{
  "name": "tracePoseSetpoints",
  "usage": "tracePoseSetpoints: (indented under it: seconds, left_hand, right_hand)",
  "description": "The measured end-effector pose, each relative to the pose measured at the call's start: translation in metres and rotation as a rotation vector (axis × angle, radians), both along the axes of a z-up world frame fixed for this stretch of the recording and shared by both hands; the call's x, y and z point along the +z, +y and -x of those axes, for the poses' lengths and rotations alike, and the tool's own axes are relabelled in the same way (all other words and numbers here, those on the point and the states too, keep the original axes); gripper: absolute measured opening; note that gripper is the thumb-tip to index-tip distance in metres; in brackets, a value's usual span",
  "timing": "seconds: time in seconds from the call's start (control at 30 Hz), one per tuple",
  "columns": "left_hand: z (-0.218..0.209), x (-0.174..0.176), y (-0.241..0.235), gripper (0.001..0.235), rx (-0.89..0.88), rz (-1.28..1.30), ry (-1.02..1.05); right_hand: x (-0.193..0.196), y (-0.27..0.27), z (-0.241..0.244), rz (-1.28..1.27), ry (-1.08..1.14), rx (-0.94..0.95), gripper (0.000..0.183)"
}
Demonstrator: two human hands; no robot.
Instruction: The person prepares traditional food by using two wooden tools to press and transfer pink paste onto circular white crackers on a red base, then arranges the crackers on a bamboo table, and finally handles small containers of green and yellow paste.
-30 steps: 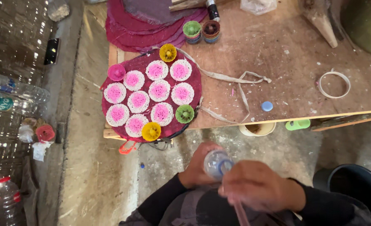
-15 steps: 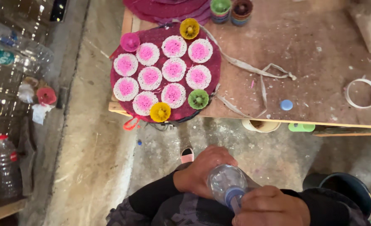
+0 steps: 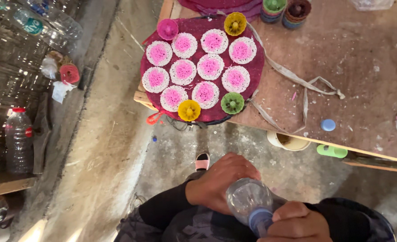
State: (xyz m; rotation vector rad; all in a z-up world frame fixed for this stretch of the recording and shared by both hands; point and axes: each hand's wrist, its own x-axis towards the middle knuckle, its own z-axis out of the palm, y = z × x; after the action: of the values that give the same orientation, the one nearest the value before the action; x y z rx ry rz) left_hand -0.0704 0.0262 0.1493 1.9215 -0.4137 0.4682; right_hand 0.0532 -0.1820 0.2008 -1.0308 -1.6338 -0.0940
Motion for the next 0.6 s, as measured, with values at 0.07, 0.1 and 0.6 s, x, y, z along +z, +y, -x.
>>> tracePoseSetpoints:
  seconds: [0.07,0.1,0.6]
  left_hand:
    - [-0.001,0.003,0.000,0.072,0.003,-0.017,-0.004]
    - [-0.001,0.005,0.000,0.072,0.003,-0.021,-0.008]
    - [-0.022,0.003,-0.007,0.074,-0.150,-0.002,0.034]
  right_hand:
    - [-0.008,-0.003,0.003,-0.022,0.032,-0.046,0.008]
    - [-0.013,-0.005,0.003,-0.043,0.023,-0.053,0.007]
    - [-0.045,-0.019,0.017,-0.166,0.278,-0.206,0.018]
